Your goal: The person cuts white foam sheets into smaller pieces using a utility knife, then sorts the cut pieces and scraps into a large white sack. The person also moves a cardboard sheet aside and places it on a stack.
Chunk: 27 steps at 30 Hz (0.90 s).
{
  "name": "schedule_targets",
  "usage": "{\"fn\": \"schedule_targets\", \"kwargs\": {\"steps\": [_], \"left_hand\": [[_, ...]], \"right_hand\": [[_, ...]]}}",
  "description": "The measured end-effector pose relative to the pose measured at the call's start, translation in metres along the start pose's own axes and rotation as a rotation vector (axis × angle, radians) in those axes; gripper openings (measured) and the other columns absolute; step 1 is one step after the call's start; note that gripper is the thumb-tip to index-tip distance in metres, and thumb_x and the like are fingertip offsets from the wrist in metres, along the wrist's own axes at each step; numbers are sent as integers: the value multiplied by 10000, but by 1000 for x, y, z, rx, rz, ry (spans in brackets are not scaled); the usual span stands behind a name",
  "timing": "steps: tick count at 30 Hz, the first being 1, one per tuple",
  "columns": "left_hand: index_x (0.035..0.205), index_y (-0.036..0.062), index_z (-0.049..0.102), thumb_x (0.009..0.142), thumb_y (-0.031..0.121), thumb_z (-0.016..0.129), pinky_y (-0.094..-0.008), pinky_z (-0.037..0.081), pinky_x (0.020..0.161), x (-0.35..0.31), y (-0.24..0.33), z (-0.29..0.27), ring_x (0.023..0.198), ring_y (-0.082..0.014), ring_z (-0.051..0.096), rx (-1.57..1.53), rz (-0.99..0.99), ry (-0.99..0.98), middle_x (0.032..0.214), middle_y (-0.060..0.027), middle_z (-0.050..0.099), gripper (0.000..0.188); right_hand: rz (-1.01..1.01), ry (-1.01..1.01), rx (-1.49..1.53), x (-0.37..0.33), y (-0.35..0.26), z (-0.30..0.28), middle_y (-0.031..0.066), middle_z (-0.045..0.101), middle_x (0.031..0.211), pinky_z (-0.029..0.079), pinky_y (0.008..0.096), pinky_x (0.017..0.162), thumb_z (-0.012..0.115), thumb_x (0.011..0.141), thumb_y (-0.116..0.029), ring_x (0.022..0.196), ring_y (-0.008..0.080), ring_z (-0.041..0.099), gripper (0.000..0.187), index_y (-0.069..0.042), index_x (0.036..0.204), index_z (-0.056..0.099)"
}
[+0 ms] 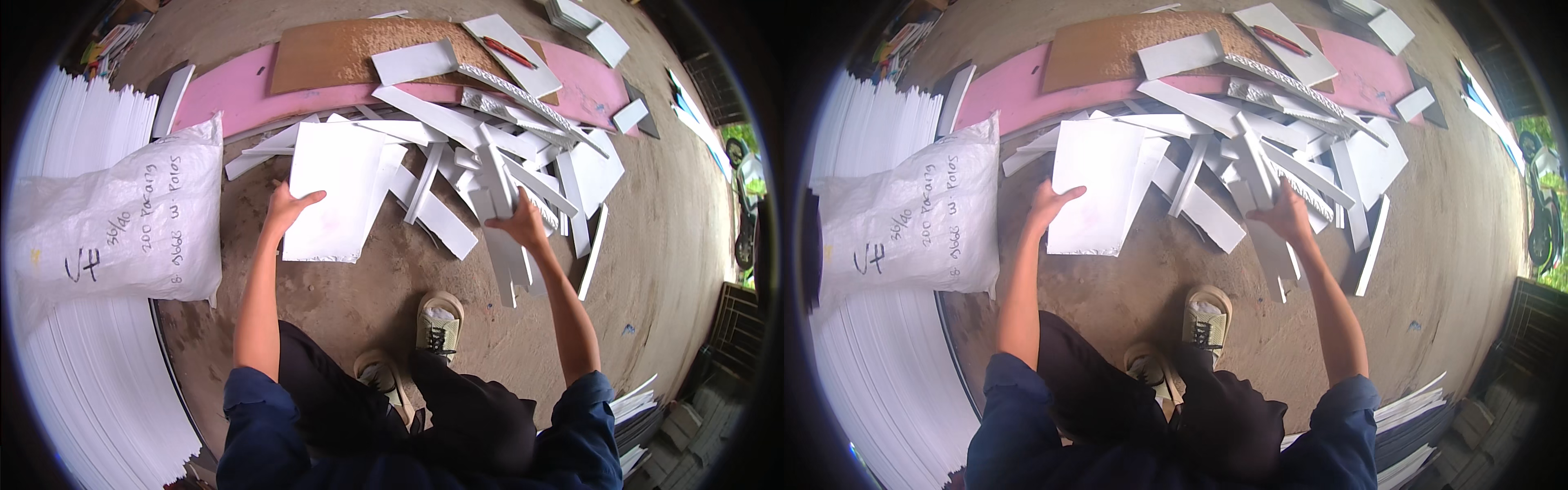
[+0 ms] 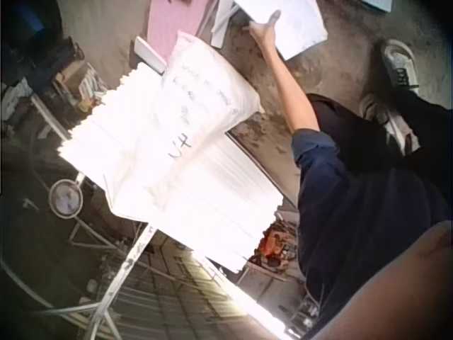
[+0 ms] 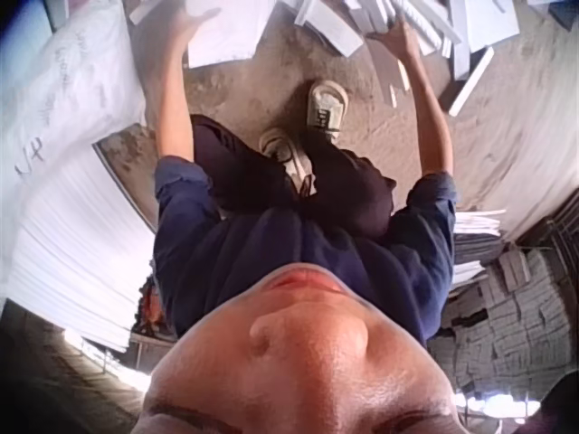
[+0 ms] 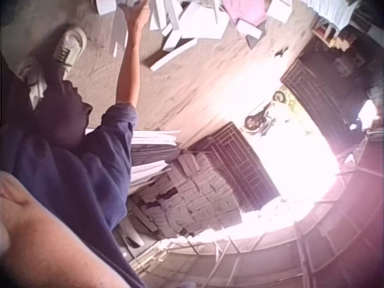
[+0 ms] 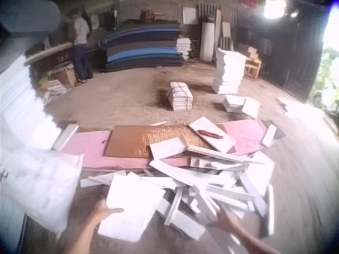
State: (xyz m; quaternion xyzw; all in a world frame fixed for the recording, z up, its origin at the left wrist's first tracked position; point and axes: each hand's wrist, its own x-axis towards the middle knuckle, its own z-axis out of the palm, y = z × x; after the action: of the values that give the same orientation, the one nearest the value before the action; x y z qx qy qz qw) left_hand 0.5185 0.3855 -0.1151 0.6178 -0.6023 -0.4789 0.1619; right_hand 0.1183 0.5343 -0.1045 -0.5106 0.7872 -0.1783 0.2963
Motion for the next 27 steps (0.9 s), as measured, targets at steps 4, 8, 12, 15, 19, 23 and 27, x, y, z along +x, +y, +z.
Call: {"fn": "schedule_targets", "kwargs": {"steps": [4,8,12,15,19,23,27], "left_hand": [[1041,-21,542,655,338,732,-304,463,769,-27,29,-8,857,-200,597,-105,9,13,943,-141,619,561],[1124,-18,476,710,332,690,-314,448,801,-68,80,-35,934,-214,566,-231,53,119,1025,-156,579,583],[1192,-44,395,749,293,667,-318,449,825,-103,150,-72,971,-239,558,-434,141,362,1064,-178,559,620],[1177,-43,402,763,277,662,-293,466,769,-140,212,-114,931,-225,577,-430,191,479,1032,-180,575,584],[1100,-23,454,825,231,598,-298,464,719,-193,306,-180,849,-205,593,-378,268,592,929,-148,606,401],[1116,-21,446,860,225,548,-294,445,708,-248,381,-247,808,-182,556,-347,206,713,912,-127,583,369],[1140,-27,418,868,252,527,-299,419,766,-286,409,-316,868,-186,524,-490,223,843,958,-148,551,405]], "right_hand": [[-98,-126,441,44,-96,-53,115,633,859,504,311,694,763,580,-225,766,193,629,531,10,1003,544],[22,-405,726,44,-212,-73,129,611,868,496,316,717,734,636,-230,755,207,616,500,30,1014,534],[-1,-435,903,21,-313,-80,123,600,936,474,315,760,733,652,-189,849,198,590,476,14,1034,535],[-88,-501,962,2,-385,-116,119,585,976,453,323,795,745,650,-173,891,190,565,542,16,1091,492],[-273,-363,726,-17,-468,-181,124,555,1000,467,322,793,771,615,-163,898,191,555,585,21,1092,488],[-438,-264,698,-43,-550,-239,109,519,1049,446,315,823,775,598,-140,949,195,528,667,-22,1157,429],[-502,-585,917,-80,-659,-290,107,493,1118,428,317,849,759,618,-78,1022,197,494,804,-67,1257,270]]}}
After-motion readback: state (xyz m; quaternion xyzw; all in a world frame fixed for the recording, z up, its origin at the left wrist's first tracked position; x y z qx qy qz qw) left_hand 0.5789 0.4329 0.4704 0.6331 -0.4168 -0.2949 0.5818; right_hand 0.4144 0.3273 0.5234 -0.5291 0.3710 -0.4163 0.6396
